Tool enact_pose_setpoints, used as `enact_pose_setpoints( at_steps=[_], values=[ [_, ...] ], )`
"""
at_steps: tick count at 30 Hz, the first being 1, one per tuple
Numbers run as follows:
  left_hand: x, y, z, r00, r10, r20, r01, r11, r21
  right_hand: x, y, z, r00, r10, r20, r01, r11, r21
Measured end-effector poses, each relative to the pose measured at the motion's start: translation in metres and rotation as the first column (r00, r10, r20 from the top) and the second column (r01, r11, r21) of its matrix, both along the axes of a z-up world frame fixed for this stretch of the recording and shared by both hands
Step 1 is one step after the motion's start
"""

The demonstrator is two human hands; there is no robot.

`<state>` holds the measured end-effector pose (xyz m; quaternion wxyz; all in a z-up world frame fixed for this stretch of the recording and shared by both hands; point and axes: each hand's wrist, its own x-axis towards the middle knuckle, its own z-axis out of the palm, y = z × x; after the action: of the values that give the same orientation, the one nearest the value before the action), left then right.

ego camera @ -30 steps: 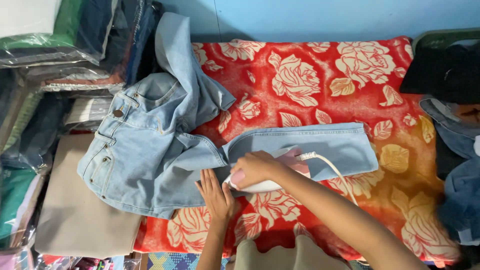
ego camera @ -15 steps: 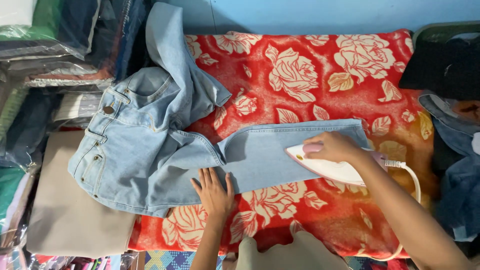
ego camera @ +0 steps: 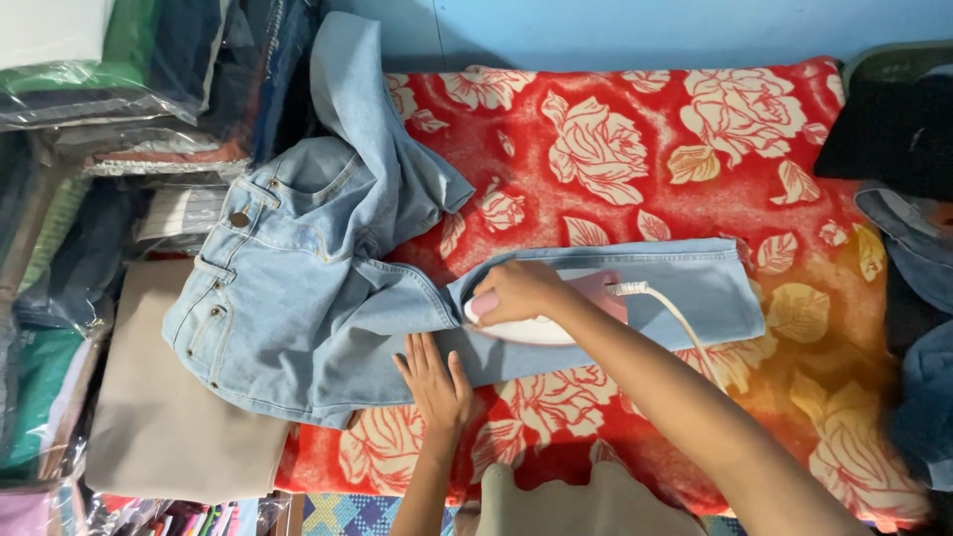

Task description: The person irons a pair of light blue jeans on a table covered with a red floral cloth. They smooth the fabric with their hands, spray water onto the jeans, and use a pink iron to press the legs and waist area. The person adjusts the jeans multiple times to ensure all sections are ironed.

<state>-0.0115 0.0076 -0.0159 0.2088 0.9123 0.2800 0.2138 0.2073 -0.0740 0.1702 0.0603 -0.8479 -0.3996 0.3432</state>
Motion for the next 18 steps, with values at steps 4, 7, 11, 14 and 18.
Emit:
enact_pose_setpoints(
  at_steps=[4, 7, 11, 14, 18],
  values=[
    [-0.002, 0.003, 0.001, 0.995, -0.023, 0.099, 0.028, 0.998, -0.054, -0.032, -0.012, 0.018, 0.984, 0.158, -0.081, -0.163, 0.985, -0.061],
    [-0.002, 0.004, -0.007, 0.997, -0.012, 0.071, 0.014, 1.0, -0.026, -0.037, -0.037, 0.017, 0.987, 0.143, -0.073, -0.149, 0.984, -0.096],
    [0.001, 0.001, -0.003, 1.0, -0.014, -0.01, 0.014, 1.0, 0.008, 0.004, -0.086, 0.018, 0.995, -0.059, -0.08, 0.05, 0.993, -0.106],
    [0.004, 0.0, 0.003, 0.999, 0.011, -0.046, -0.01, 1.0, 0.027, 0.041, -0.138, 0.012, 0.964, -0.266, -0.016, 0.264, 0.96, -0.092],
    [0.008, -0.003, 0.006, 0.993, 0.036, -0.113, -0.027, 0.996, 0.08, 0.062, -0.217, 0.029, 0.856, -0.499, 0.132, 0.516, 0.836, -0.188]
  ],
)
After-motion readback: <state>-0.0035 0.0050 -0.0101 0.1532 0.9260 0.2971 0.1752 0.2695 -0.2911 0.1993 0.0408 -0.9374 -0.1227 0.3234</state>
